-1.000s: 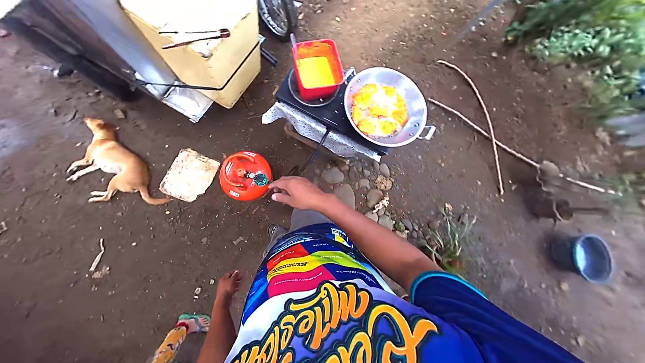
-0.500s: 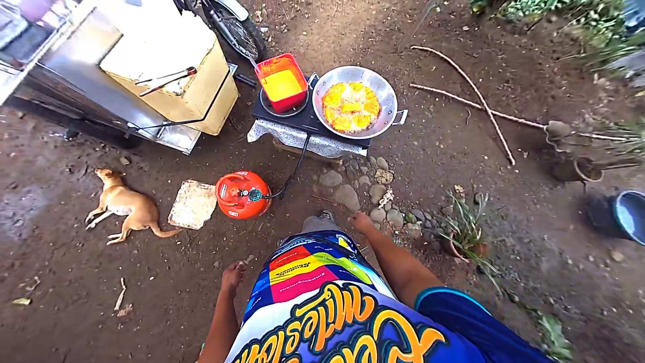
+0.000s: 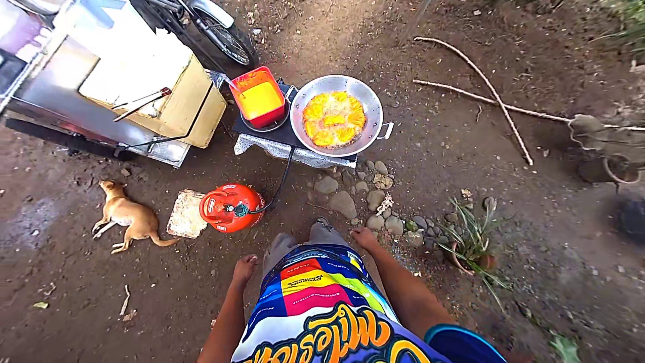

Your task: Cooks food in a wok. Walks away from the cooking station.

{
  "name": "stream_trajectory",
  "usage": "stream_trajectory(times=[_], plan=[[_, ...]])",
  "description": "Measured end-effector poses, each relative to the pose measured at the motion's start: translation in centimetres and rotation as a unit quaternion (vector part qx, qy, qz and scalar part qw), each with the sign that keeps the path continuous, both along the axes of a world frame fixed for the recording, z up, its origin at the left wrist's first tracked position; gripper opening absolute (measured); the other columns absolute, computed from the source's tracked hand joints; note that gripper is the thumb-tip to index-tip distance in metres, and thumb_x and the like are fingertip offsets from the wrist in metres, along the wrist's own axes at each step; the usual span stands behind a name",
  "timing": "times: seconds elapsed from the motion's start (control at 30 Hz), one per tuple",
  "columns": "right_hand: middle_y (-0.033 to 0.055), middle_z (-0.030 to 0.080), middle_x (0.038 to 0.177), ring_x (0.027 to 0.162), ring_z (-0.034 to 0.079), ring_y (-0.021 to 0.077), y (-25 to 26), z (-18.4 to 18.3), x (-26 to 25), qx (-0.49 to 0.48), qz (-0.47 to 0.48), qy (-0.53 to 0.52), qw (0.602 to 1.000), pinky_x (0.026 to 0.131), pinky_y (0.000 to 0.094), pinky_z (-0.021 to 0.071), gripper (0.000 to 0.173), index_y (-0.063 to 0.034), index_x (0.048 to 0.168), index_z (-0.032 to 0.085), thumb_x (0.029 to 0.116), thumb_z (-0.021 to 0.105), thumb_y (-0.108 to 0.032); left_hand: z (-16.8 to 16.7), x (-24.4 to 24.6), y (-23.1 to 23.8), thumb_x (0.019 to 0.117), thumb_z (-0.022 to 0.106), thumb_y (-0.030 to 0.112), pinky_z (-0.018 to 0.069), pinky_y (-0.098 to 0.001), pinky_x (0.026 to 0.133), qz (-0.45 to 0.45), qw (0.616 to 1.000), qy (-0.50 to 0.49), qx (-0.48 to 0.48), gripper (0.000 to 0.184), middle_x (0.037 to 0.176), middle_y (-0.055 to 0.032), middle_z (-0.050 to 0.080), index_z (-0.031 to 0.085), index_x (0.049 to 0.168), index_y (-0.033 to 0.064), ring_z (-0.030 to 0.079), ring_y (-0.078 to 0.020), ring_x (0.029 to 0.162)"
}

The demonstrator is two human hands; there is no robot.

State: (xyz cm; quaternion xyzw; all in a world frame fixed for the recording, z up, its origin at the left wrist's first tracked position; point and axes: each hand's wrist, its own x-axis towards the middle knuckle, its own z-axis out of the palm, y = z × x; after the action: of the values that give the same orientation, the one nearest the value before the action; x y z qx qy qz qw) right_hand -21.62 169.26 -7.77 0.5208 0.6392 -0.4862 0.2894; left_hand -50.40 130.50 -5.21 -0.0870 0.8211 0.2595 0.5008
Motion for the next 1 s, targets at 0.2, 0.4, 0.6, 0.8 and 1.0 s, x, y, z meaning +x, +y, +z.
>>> stream_trajectory(times=[0.2, 0.4, 0.6, 0.8, 1.0], plan=[[0.0157, 0.073, 0.115, 0.112, 0.068, 0.0321, 5.6, 2.1, -2.1, 0.033, 0.002, -0.005, 0.999, 0.101, 0.0575, 0.0500, 0.048, -0.0055, 0.114, 0.073, 0.1047, 0.050, -0.046, 1.7, -1.1, 6.4, 0.1063, 0.057, 0.022, 0.0589, -0.0460, 0.090, -0.076, 0.988, 0.136, 0.019, 0.025, 0.102, -0.0112, 0.076, 0.070, 0.114, 0.0021, 0.074, -0.0232, 0.091], [0.0150, 0.067, 0.131, 0.121, 0.065, 0.0309, 7.6, 3.2, -1.1, 0.047, 0.000, 0.032, 0.998, 0.103, 0.0534, 0.0513, 0.045, -0.0105, 0.144, 0.055, 0.0998, 0.059, -0.014, 1.6, -4.6, 7.9, 0.1071, 0.055, 0.036, 0.0576, -0.0434, 0.085, -0.113, 0.986, 0.124, -0.007, 0.039, 0.091, -0.0069, 0.076, 0.068, 0.094, 0.0013, 0.073, -0.0183, 0.083], [0.0128, 0.064, 0.138, 0.128, 0.061, 0.0253, 3.5, 9.0, -5.0, 0.038, 0.010, 0.108, 0.993, 0.112, 0.0479, 0.0465, 0.045, -0.0091, 0.145, 0.057, 0.1039, 0.059, -0.029, -0.1, -7.9, 5.8, 0.1032, 0.060, 0.017, 0.0579, -0.0461, 0.085, -0.114, 0.993, -0.017, 0.008, 0.047, 0.130, -0.0207, 0.064, 0.049, 0.147, 0.0060, 0.069, -0.0293, 0.101], [0.0110, 0.069, 0.129, 0.120, 0.066, 0.0248, -1.5, 16.2, -13.5, 0.049, 0.127, 0.163, 0.977, 0.108, 0.0505, 0.0487, 0.042, -0.0116, 0.133, 0.067, 0.1062, 0.053, -0.041, -1.6, -9.7, 3.1, 0.1071, 0.055, 0.021, 0.0568, -0.0462, 0.091, -0.108, 0.994, -0.019, 0.020, 0.037, 0.128, -0.0204, 0.066, 0.056, 0.140, 0.0035, 0.069, -0.0289, 0.105], [0.0185, 0.069, 0.100, 0.102, 0.066, 0.0361, -4.5, 18.1, -17.6, 0.090, 0.280, 0.082, 0.952, 0.091, 0.0604, 0.0493, 0.046, -0.0039, 0.101, 0.069, 0.1066, 0.048, -0.044, -2.4, -11.5, 1.2, 0.1082, 0.052, 0.023, 0.0565, -0.0447, 0.086, -0.119, 0.992, -0.046, 0.005, 0.037, 0.123, -0.0180, 0.068, 0.056, 0.140, 0.0048, 0.069, -0.0263, 0.099]])
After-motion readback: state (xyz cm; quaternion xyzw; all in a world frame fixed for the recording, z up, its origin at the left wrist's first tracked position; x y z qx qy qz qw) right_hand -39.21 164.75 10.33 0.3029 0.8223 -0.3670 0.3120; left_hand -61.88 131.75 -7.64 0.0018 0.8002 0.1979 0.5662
